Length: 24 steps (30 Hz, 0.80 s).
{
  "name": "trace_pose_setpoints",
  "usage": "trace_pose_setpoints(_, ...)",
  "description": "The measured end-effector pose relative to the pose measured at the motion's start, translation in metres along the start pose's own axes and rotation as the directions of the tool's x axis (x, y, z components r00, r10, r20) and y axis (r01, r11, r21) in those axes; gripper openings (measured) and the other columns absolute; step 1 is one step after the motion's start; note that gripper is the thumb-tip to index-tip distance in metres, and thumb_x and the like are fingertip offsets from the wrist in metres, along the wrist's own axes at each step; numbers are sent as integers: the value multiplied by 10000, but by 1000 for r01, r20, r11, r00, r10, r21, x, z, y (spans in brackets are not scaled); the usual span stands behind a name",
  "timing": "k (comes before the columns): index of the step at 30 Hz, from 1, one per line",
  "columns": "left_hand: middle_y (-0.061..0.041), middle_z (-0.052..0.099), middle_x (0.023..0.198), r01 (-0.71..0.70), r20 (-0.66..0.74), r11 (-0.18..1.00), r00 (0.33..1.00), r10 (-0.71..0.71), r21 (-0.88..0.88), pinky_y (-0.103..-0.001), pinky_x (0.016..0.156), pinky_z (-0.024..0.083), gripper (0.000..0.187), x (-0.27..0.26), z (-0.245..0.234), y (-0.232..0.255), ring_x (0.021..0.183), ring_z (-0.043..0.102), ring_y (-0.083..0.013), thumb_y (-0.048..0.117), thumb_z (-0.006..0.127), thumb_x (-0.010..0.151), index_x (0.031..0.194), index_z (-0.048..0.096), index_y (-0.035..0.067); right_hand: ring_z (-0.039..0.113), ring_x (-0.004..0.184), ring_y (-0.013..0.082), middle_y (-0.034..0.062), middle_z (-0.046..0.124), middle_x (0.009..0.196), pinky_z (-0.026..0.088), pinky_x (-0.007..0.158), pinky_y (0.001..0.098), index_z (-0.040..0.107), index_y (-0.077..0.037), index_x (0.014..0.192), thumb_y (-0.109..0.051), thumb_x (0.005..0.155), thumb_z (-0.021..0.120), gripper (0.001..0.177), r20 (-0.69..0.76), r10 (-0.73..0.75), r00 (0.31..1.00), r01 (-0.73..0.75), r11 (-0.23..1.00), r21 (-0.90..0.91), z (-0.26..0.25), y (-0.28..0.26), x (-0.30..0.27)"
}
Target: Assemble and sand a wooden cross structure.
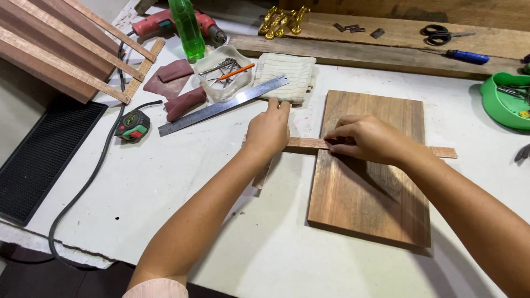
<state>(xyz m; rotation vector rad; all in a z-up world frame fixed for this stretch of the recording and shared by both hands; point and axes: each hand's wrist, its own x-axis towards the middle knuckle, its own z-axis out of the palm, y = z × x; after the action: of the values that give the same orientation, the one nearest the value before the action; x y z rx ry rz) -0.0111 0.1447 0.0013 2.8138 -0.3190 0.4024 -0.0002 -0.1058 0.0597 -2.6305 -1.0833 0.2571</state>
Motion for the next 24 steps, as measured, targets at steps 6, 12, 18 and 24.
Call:
trace_pose_setpoints(6,-243,538,1176,26,79,999,997,-24,-28,-460,645,612,445,9,-6,29,783,720,-408,30,679,790,1206,533,-31,739,938,225,64,770,1074,616,867,360,786,-162,1131,-331,852,745,329,-91,83,992,-80,996,34,10,22,-24)
trace_pose_setpoints(12,-228,536,1158,27,71,997,997,-22,-68,-459,666,611,438,15,-8,38,786,715,-412,79,718,809,1190,527,-20,692,1051,241,31,757,1112,569,915,397,793,-181,1107,-369,869,741,307,-176,26,984,-49,991,-127,9,27,-33)
trace_pose_setpoints(18,-195,536,1145,-29,-65,992,998,21,-124,-488,695,595,418,46,5,36,809,705,-418,96,729,814,1183,538,46,701,1021,237,41,739,1143,574,884,389,770,-161,1128,-335,897,724,293,-247,45,968,-75,991,-112,-10,41,-32)
trace_pose_setpoints(24,-143,569,1189,10,-170,970,984,-53,-245,-531,726,557,450,113,-11,40,897,685,-433,193,774,839,1220,546,120,674,995,279,72,711,1059,554,829,413,768,-102,1099,-244,918,744,231,-529,-115,841,17,982,-186,-35,83,-5)
